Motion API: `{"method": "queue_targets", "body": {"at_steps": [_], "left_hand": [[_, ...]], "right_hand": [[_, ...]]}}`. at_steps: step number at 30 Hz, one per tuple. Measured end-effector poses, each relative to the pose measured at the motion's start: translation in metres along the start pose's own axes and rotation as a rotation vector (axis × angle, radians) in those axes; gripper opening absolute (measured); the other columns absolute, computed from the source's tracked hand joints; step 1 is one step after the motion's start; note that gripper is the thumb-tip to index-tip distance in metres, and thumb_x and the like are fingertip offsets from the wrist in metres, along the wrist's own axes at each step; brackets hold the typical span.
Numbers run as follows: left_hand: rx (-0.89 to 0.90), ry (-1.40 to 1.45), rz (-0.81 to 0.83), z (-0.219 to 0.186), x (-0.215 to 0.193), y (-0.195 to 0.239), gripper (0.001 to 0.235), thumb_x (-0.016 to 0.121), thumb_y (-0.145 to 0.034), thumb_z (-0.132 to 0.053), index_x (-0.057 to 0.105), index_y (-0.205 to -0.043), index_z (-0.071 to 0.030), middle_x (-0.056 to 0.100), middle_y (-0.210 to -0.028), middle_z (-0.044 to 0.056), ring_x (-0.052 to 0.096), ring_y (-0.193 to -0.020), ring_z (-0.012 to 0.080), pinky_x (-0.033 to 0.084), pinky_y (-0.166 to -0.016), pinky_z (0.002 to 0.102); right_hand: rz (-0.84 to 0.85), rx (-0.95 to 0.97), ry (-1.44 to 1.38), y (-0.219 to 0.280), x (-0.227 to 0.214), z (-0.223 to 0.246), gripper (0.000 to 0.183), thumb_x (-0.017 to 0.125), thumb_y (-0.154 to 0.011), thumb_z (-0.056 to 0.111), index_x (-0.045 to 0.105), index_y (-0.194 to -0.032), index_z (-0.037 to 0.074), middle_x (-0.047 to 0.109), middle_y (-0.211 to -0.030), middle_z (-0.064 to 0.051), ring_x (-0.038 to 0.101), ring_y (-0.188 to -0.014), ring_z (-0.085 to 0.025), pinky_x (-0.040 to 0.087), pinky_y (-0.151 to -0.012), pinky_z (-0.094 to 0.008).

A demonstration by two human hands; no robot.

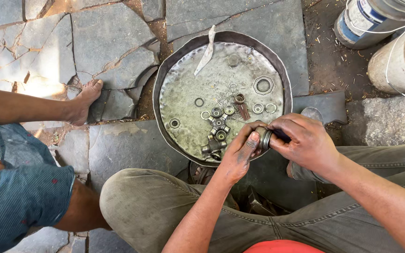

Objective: The person sits on a stone floor and cleans a cylindrical mechanical part using a thin metal tool to scrape the interior and a purple cloth to wipe the exterior. They rotate the part to access different areas and repeatedly wipe it down over a metal tray containing other small components.

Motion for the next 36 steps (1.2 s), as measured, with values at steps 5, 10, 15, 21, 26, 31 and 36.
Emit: {"method": "queue_targets", "body": {"at_steps": [5,10,15,21,26,31,36], "left_hand": [[0.107,-0.113,0.016,-0.017,0.003,0.005,0.049,0.055,-0.108,-0.046,0.056,-0.139,-0.008,0.059,-0.115,0.002,0.053,-0.098,0.0086,0.048,-0.087,0.026],[0.219,-0.145,0.045,-0.041,0.008,0.013,0.043,0.058,-0.109,-0.037,0.054,-0.139,-0.007,0.058,-0.121,0.003,0.056,-0.108,0.0108,0.049,-0.096,0.028],[0.296,-0.199,0.031,-0.072,0.007,0.025,0.039,0.061,-0.110,-0.024,0.050,-0.142,-0.006,0.055,-0.124,0.005,0.053,-0.111,0.0121,0.046,-0.098,0.028],[0.408,-0.352,0.032,-0.135,0.011,0.013,0.034,0.065,-0.105,-0.011,0.049,-0.135,-0.007,0.055,-0.119,0.006,0.056,-0.106,0.0139,0.051,-0.097,0.031],[0.552,-0.470,0.033,-0.202,0.034,-0.003,0.041,0.070,-0.097,-0.003,0.050,-0.132,-0.004,0.057,-0.121,0.007,0.060,-0.111,0.0156,0.052,-0.100,0.031],[0.720,-0.585,-0.034,-0.243,0.046,-0.019,0.044,0.074,-0.094,0.000,0.055,-0.134,-0.002,0.062,-0.124,0.007,0.062,-0.115,0.0169,0.052,-0.105,0.033],[0.615,-0.333,-0.077,-0.218,0.022,-0.036,0.055,0.076,-0.090,-0.001,0.054,-0.140,-0.001,0.063,-0.131,0.009,0.065,-0.115,0.0164,0.054,-0.102,0.034]], "right_hand": [[-0.005,0.088,-0.107,0.003,0.001,-0.007,0.026,0.082,-0.076,0.007,0.069,-0.098,0.003,0.072,-0.094,-0.009,0.072,-0.078,-0.024,0.058,-0.065,-0.034],[-0.024,0.161,-0.149,0.001,-0.001,-0.007,0.026,0.083,-0.075,0.008,0.071,-0.099,0.003,0.075,-0.094,-0.009,0.073,-0.078,-0.020,0.058,-0.067,-0.033],[-0.043,0.243,-0.217,-0.016,-0.006,0.003,0.025,0.084,-0.076,0.011,0.073,-0.097,0.003,0.076,-0.091,-0.009,0.075,-0.075,-0.018,0.058,-0.064,-0.031],[-0.106,0.106,-0.165,-0.063,-0.042,0.023,0.026,0.082,-0.079,0.012,0.072,-0.102,0.002,0.075,-0.096,-0.012,0.073,-0.080,-0.021,0.057,-0.069,-0.033],[-0.061,0.073,-0.193,-0.115,-0.073,0.020,0.025,0.081,-0.081,0.011,0.074,-0.103,0.002,0.075,-0.090,-0.010,0.072,-0.076,-0.016,0.055,-0.068,-0.029],[-0.048,0.256,-0.465,-0.153,-0.074,-0.014,0.020,0.077,-0.087,0.012,0.075,-0.106,0.005,0.076,-0.089,-0.008,0.066,-0.077,-0.010,0.055,-0.067,-0.027],[-0.110,-0.020,-0.130,-0.163,-0.077,0.004,0.024,0.079,-0.083,0.009,0.074,-0.105,0.004,0.075,-0.094,-0.009,0.073,-0.081,-0.018,0.057,-0.071,-0.031]]}}
Point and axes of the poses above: each hand's wrist, its own y-axis away from the middle knuckle, its own x-axis out of the palm, z = x × y, the point moved 7 cm from there along -y, towards the middle knuckle
